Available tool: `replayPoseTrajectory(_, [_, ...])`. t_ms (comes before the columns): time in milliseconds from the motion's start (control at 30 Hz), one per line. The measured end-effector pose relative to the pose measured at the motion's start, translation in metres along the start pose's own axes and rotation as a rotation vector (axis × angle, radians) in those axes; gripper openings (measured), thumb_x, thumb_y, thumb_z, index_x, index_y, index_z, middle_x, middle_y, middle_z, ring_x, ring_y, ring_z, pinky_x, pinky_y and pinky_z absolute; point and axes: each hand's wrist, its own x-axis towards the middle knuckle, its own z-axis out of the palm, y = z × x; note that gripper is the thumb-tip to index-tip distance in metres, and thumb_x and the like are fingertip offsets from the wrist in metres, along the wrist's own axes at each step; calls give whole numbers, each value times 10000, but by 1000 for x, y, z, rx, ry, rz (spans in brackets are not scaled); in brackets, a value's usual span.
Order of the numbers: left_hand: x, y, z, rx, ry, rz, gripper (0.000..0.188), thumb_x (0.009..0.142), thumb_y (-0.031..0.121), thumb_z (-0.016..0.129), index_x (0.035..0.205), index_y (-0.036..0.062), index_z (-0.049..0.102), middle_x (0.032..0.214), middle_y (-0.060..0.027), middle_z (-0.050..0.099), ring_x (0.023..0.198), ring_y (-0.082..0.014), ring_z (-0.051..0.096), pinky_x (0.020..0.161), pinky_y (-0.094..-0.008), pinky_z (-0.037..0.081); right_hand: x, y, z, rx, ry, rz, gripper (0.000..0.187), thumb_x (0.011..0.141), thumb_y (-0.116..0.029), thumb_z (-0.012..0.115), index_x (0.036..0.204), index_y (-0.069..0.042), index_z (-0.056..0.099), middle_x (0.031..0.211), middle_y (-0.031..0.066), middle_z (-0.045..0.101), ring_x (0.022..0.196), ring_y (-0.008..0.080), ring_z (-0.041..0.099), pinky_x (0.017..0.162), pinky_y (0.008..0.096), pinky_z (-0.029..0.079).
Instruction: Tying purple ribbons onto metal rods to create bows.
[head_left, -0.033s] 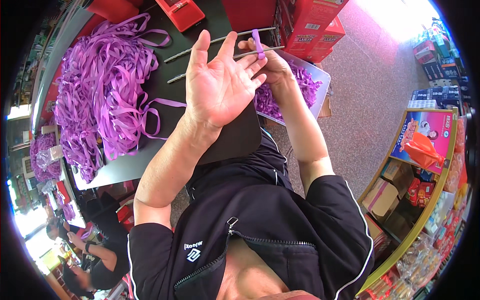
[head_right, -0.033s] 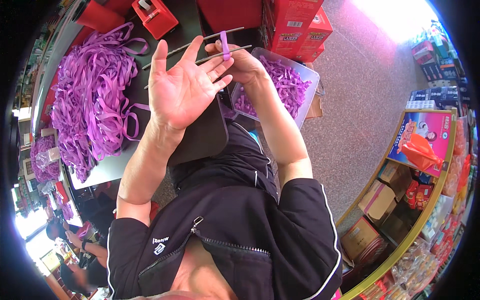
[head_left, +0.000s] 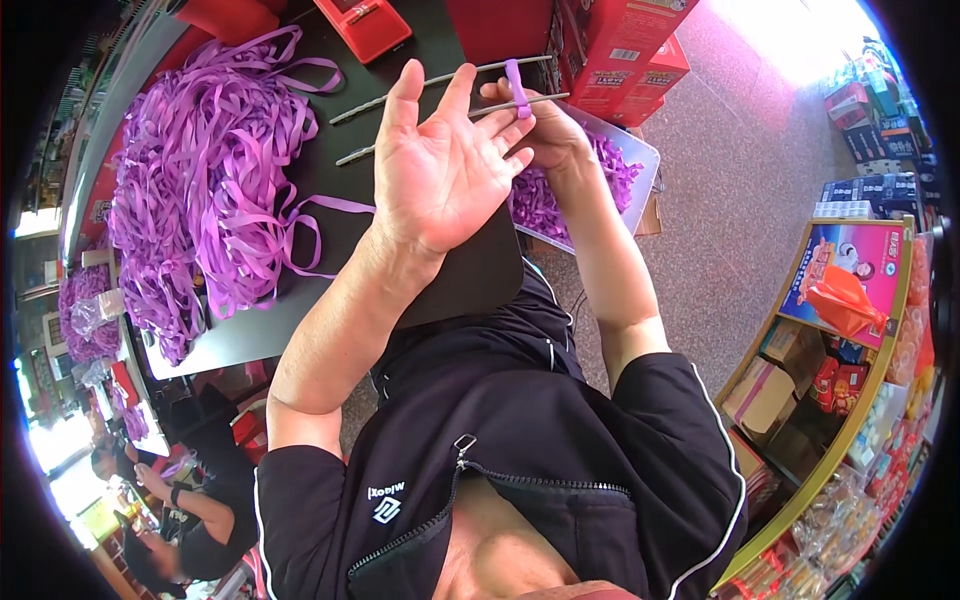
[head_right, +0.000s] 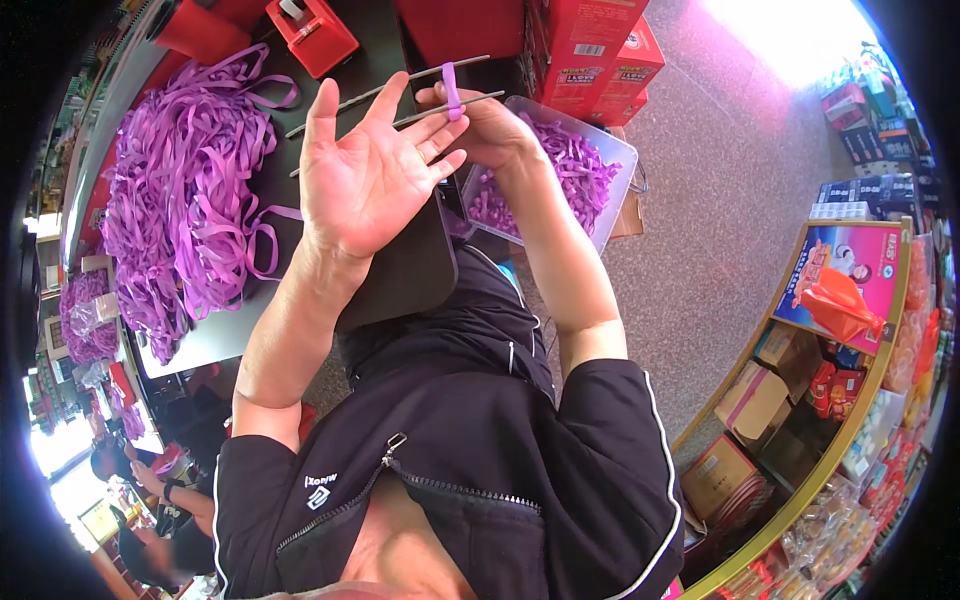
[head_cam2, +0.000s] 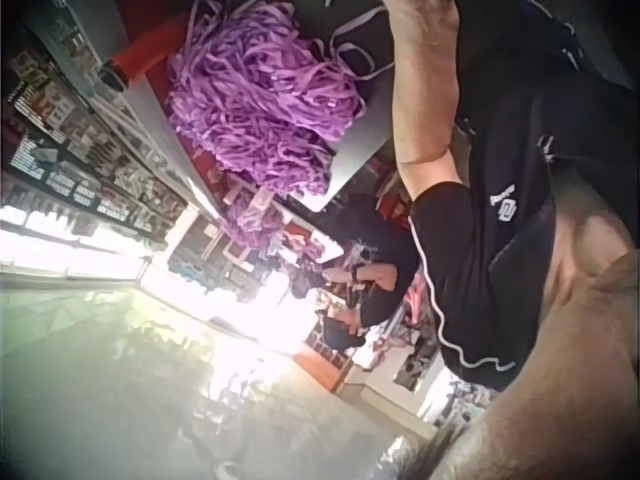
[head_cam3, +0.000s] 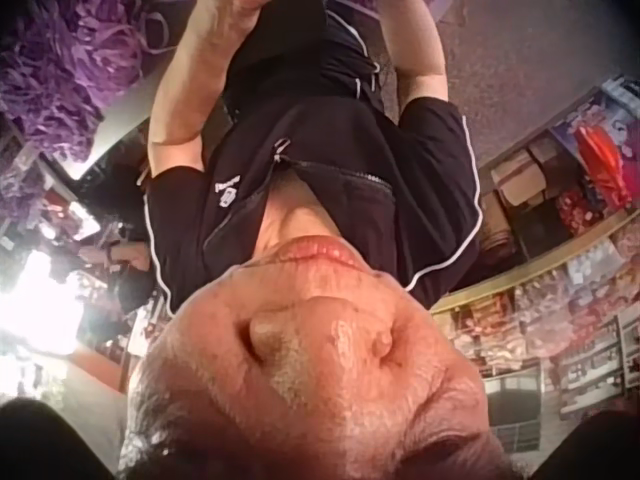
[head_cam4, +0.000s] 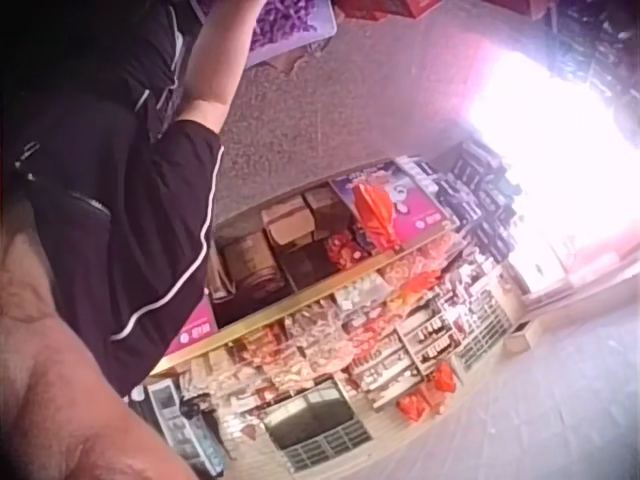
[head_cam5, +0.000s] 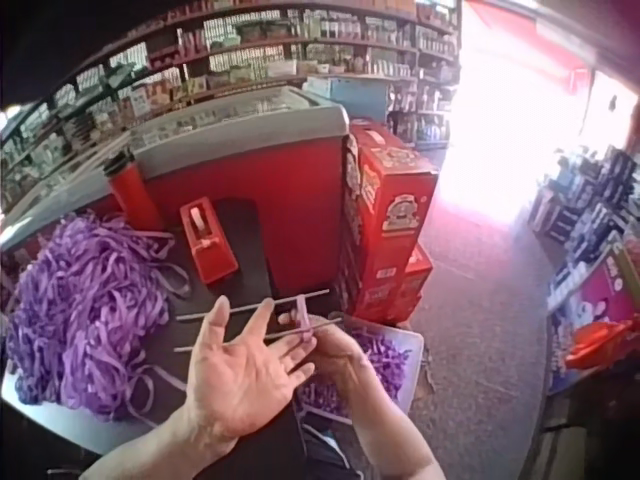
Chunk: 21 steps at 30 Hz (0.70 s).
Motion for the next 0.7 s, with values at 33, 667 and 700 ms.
replayPoseTrajectory(33, [0,0,0,-6,-7,4,856,841,600,443,1439,129,51,1448,-320,-32,1365,-409,41,1094,-506,-42,-8,-6,5,-148,167,28,253,824,-84,603,1058,12,583,888,99,626,809,160,627,698,263,518])
replayPoseTrajectory(667, [0,-7,-7,7,-106,-3,910,825,656,397,1439,236,-126,1473,-235,-146,1382,-320,-134,1071,-477,-126,-27,-17,123,-2376,801,-380,173,693,-256,657,745,-96,700,839,115,634,836,275,618,728,405,444])
replayPoseTrajectory(700, [0,-7,-7,-1,-89,-10,909,825,653,400,1439,238,-125,1468,-244,-155,1381,-320,-140,1068,-485,-128,-26,-19,120,-2308,819,-338,167,696,-247,646,744,-97,701,837,121,632,828,280,620,725,401,454])
